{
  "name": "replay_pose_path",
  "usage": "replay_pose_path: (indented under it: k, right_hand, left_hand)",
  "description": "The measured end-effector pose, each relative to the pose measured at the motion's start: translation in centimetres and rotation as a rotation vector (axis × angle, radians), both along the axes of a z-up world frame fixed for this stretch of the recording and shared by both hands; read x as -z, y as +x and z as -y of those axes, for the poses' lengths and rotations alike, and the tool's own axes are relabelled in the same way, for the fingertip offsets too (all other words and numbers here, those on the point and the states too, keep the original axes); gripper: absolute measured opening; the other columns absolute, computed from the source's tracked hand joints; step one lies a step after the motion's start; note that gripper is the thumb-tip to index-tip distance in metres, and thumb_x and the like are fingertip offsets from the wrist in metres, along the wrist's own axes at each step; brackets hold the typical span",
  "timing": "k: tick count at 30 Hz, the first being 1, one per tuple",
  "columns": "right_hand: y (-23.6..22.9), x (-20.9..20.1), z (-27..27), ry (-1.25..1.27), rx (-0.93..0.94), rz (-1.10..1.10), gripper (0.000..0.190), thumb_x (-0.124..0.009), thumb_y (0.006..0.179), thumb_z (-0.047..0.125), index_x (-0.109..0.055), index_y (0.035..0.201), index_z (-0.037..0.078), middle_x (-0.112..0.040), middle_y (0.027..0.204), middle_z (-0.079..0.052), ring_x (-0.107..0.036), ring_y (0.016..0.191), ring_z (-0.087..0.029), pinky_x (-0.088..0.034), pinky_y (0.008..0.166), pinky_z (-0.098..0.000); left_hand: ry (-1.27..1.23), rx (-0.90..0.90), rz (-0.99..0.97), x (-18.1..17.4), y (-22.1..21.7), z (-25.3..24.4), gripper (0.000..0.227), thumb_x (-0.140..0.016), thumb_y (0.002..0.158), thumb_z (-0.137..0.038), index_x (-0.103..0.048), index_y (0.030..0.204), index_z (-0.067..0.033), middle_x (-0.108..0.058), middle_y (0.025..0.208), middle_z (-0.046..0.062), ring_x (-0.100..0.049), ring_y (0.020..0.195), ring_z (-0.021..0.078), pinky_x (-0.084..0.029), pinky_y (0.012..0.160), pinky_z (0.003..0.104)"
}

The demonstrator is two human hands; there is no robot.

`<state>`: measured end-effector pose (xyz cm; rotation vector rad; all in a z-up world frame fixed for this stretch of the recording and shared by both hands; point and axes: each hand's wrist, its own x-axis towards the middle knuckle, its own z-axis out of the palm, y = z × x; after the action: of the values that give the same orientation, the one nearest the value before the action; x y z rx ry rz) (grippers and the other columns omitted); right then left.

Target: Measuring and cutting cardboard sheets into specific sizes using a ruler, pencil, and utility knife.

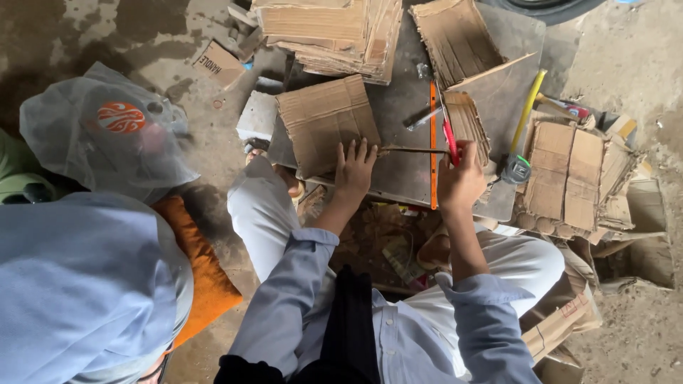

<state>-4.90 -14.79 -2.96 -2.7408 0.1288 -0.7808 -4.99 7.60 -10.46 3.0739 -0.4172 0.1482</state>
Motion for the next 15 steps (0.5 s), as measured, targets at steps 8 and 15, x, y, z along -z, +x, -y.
replay_pose_path:
  k: [8,15]
  right_hand:
    - [-1.9,-7.9,9.6,0.137,0.105,0.19,0.033,-0.078,0.083,-0.012,-0.054,0.094,0.007,-0.065,0.078,-0.006,-0.052,0.058,-0.014,-0.049,0.046,-0.0315]
    - [1.1,-2.6,9.5,0.127,-0.002,-0.015,0.037,-0.086,0.089,0.024,-0.063,0.116,0.013,-0.068,0.09,-0.019,-0.071,0.082,-0.045,-0.055,0.066,-0.0525]
  left_hand:
    - [0.055,0.0,-0.006,3.6,1.0,1.4,0.054,-0.061,0.096,-0.014,-0.049,0.149,-0.0118,-0.046,0.153,0.019,-0.046,0.137,0.0474,-0.023,0.123,0.062]
    - [-0.052,-0.07,-0.148,-2.0,-0.7,0.5,0.057,-0.07,0.093,-0.015,-0.055,0.148,-0.0207,-0.048,0.156,0.013,-0.044,0.144,0.0382,-0.019,0.12,0.07]
